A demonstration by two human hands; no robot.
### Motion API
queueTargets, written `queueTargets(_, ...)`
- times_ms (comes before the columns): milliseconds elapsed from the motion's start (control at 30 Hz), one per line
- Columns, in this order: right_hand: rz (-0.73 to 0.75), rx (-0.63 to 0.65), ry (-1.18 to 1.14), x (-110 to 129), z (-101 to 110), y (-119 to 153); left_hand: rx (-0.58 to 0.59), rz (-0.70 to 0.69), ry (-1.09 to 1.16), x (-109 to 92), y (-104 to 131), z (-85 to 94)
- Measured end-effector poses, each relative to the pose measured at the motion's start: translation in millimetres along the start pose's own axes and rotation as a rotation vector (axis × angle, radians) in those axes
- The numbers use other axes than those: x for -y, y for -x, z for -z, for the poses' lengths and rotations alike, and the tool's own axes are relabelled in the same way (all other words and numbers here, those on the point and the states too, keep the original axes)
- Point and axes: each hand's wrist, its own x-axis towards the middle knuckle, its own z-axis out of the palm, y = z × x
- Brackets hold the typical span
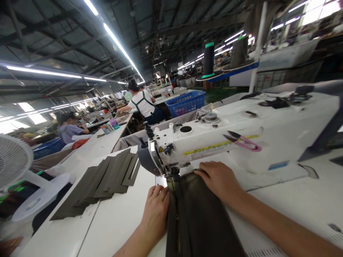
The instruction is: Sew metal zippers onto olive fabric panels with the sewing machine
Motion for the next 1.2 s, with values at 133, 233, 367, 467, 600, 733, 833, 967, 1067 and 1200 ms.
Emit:
queueTargets(133, 0.065, -0.09, 0.27, -6, -5, -2, -0.045, -0.015, -0.023, -2, 0, -0.4)
queueTargets(233, 0.084, -0.138, 0.308, 6, -6, 0, -0.067, 0.005, 0.017, -3, 1, -1.5)
queueTargets(367, 0.396, -0.238, 0.109, 41, -14, 10, -0.073, 0.05, 0.086, -2, 2, -2.3)
queueTargets(467, 0.466, -0.202, -0.018, 59, -30, 16, -0.061, 0.03, 0.083, -1, 1, -1.6)
queueTargets(600, 0.453, -0.1, -0.043, 61, -43, 18, 0.01, 0.001, 0.009, -1, -1, 1.7)
queueTargets(733, 0.44, -0.057, -0.088, 56, -42, 17, 0.013, 0.019, -0.017, -2, -2, 2.4)
queueTargets(833, 0.432, -0.051, -0.091, 56, -41, 17, -0.022, 0.03, -0.003, -1, -2, -0.3)
queueTargets(967, 0.425, -0.054, -0.08, 57, -42, 17, -0.095, 0.025, 0.031, -1, 1, -1.9)
queueTargets(1067, 0.429, -0.072, -0.087, 57, -40, 17, -0.189, 0.029, 0.041, 0, 3, -1.5)
queueTargets(1200, 0.473, -0.087, -0.102, 58, -37, 18, -0.306, 0.04, 0.108, 7, 4, -5.2)
